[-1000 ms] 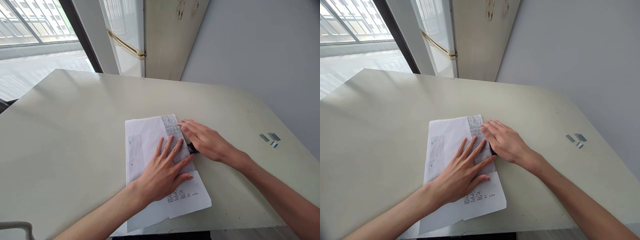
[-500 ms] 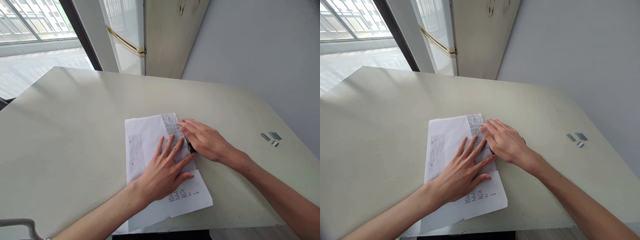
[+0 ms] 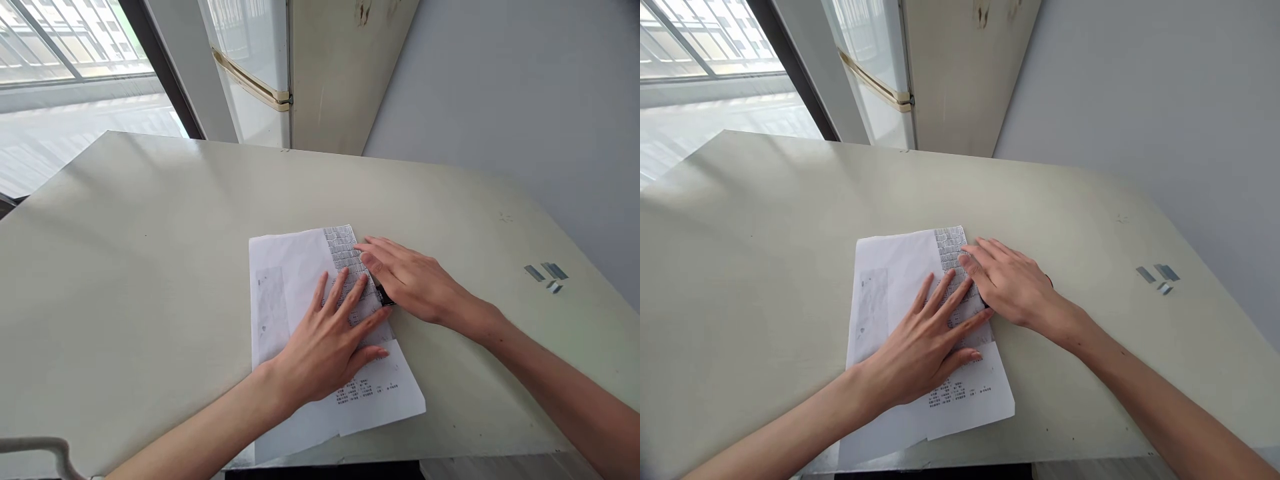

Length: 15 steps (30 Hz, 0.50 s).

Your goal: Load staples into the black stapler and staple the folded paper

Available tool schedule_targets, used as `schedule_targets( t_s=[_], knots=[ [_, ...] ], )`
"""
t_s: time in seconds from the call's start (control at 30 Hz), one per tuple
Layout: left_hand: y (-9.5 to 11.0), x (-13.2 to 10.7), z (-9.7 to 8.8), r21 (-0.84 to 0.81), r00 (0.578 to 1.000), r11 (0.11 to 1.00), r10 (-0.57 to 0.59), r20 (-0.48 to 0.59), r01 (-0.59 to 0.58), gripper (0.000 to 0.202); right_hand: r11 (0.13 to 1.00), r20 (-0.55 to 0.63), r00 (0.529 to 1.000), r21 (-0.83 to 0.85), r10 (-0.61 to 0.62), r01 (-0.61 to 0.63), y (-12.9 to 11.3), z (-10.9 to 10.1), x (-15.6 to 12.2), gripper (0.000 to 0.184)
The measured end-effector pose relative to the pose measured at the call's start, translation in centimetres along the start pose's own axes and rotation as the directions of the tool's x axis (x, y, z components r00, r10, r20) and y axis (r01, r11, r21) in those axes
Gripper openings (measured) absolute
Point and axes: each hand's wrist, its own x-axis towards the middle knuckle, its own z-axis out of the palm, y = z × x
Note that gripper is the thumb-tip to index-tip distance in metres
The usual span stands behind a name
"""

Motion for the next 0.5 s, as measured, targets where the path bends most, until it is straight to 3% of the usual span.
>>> schedule_targets(
  t_s=[0.5],
  knots=[
    [0.14,0.16,-0.44,0.005,0.999,1.000,-0.012,0.034,0.012,0.057,1.000,0.029,0.999,-0.012,0.016,-0.016,-0.35,-0.22,-0.06,0.072]
  ],
)
